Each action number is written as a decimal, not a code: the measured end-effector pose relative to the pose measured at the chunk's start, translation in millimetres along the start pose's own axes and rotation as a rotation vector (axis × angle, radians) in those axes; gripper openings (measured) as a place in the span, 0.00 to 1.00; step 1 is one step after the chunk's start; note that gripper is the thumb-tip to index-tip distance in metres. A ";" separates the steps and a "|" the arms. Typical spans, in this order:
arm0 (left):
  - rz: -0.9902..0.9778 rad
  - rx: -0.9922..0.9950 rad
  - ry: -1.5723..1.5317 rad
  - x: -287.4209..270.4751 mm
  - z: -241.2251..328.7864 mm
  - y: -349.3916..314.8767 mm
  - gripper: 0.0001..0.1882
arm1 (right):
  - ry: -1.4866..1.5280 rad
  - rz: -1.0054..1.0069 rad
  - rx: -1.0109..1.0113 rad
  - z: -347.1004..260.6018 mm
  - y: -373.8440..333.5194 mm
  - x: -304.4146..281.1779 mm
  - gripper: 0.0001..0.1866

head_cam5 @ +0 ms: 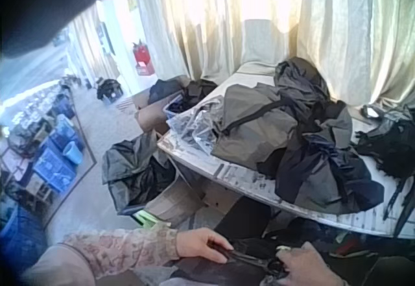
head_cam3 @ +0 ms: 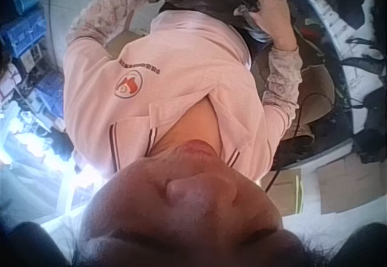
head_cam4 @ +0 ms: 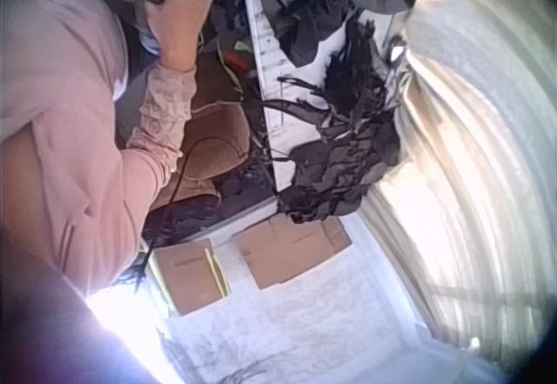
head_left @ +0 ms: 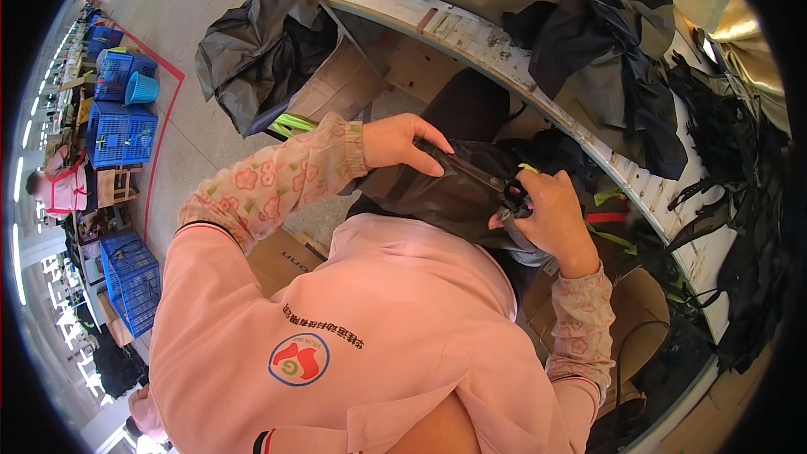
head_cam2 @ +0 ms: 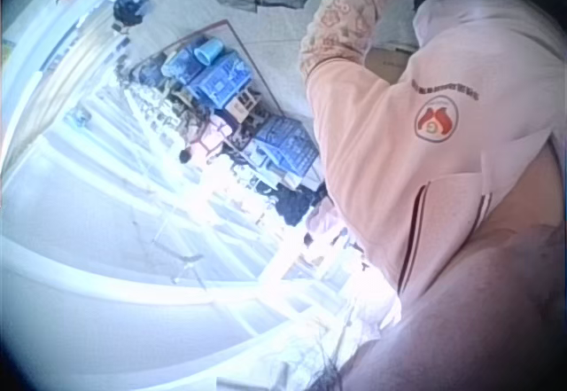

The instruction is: Trim excess fabric or strap material from a textile product using scissors.

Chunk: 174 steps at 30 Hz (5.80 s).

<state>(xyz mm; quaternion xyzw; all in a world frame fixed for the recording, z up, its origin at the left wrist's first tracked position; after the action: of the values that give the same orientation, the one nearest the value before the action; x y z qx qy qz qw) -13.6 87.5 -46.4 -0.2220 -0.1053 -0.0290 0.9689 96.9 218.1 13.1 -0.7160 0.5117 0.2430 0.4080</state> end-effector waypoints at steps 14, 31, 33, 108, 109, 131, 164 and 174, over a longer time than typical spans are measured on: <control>-0.048 -0.032 -0.027 6.6 2.0 2.8 0.18 | -0.014 0.159 -0.097 -23.9 3.0 -20.3 0.28; -0.079 -0.021 -0.038 12.4 1.7 5.9 0.18 | -0.002 0.141 -0.061 -20.4 -2.4 -14.4 0.29; -0.072 -0.031 -0.025 11.8 1.4 5.6 0.18 | -0.010 0.154 -0.068 -20.9 -2.6 -15.2 0.30; -0.400 0.112 0.179 158.8 28.0 146.0 0.06 | -0.037 0.066 0.340 61.5 -179.5 -10.6 0.30; -0.394 0.113 0.202 158.3 28.5 145.8 0.06 | -0.019 0.061 0.345 61.6 -179.1 -10.2 0.28; -0.440 0.062 0.239 166.8 21.1 144.3 0.07 | -0.034 0.029 0.333 65.7 -184.8 7.3 0.22; -0.092 0.236 -0.038 16.0 168.8 -50.8 0.14 | 0.489 0.640 0.066 75.4 -305.0 -158.2 0.17; 0.361 0.186 1.017 -63.5 107.5 0.3 0.18 | 0.496 0.556 0.345 116.4 -167.6 -49.7 0.12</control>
<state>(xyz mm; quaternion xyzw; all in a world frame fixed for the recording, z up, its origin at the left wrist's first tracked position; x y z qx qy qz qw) -96.2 135.3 34.2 -0.1077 0.4140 0.0433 0.9028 243.3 365.7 43.5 -0.5084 0.8017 0.0746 0.3052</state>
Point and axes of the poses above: each hand's wrist, its own y-axis towards the middle knuckle, its own x-axis out of the palm, z = x × y, the point moved 10 cm from there along y, towards the middle knuckle, and after that the axes turned 14 degrees about -z, right-handed, at the moved point
